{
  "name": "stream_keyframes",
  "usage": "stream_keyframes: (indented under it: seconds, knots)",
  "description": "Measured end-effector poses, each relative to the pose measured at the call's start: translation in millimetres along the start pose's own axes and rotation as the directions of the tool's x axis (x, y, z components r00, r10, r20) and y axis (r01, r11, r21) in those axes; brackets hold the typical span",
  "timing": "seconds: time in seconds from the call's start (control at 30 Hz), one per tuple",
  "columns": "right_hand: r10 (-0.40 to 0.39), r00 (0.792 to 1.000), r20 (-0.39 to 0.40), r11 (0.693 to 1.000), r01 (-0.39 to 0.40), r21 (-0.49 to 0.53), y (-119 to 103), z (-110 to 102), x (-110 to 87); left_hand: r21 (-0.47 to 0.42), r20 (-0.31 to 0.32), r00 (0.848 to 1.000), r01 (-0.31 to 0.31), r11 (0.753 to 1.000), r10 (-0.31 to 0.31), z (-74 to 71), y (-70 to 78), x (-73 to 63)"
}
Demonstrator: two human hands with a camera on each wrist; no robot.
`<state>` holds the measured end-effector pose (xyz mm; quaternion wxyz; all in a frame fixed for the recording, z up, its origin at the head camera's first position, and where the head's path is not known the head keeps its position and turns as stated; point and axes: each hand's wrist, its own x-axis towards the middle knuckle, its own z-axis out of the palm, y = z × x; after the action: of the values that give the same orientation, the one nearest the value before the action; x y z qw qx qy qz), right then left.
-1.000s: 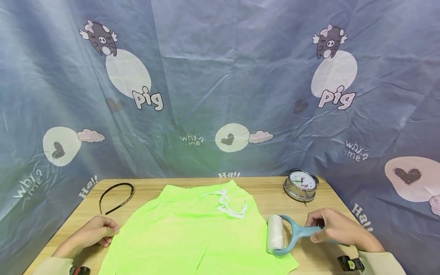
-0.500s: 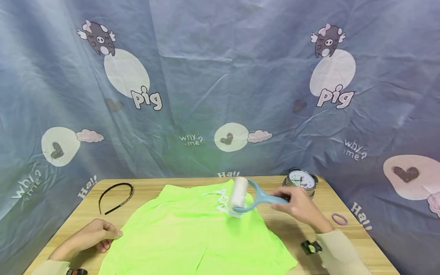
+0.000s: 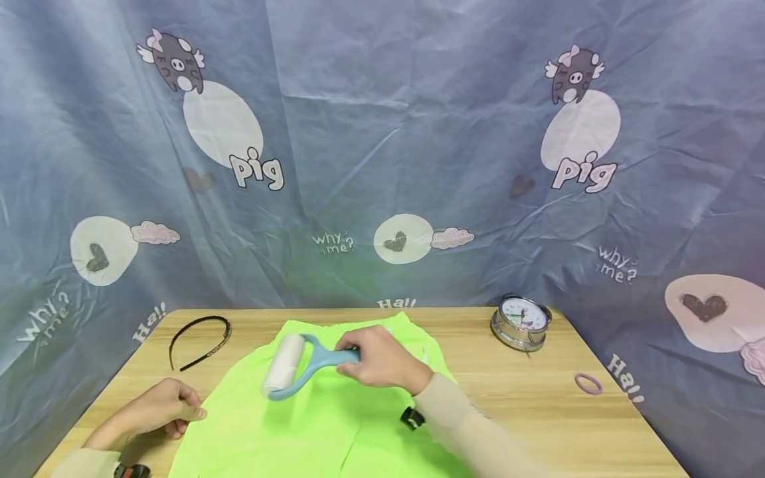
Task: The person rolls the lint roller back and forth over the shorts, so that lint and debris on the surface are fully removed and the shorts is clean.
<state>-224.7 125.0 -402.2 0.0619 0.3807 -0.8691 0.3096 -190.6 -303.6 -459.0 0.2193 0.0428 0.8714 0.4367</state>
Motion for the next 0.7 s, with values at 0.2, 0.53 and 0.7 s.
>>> stream_keyframes:
  seconds: [0.2, 0.53, 0.7]
  knots:
    - [-0.037, 0.991, 0.131, 0.995, 0.024, 0.099, -24, 40, 18.3, 0.006, 0.006, 1.000, -0.005, 1.000, 0.005, -1.7, 2.9, 1.5]
    - [-0.153, 0.960, 0.235, 0.988, 0.141, 0.067, -71, 90, 29.2, 0.028, -0.032, 0.998, -0.047, 0.999, 0.048, 0.4, 0.6, 2.8]
    - [-0.153, 0.958, 0.245, 0.987, 0.159, -0.007, -82, 106, 28.7, 0.088, -0.025, 0.997, -0.070, 0.994, 0.072, 0.8, -1.0, 3.8]
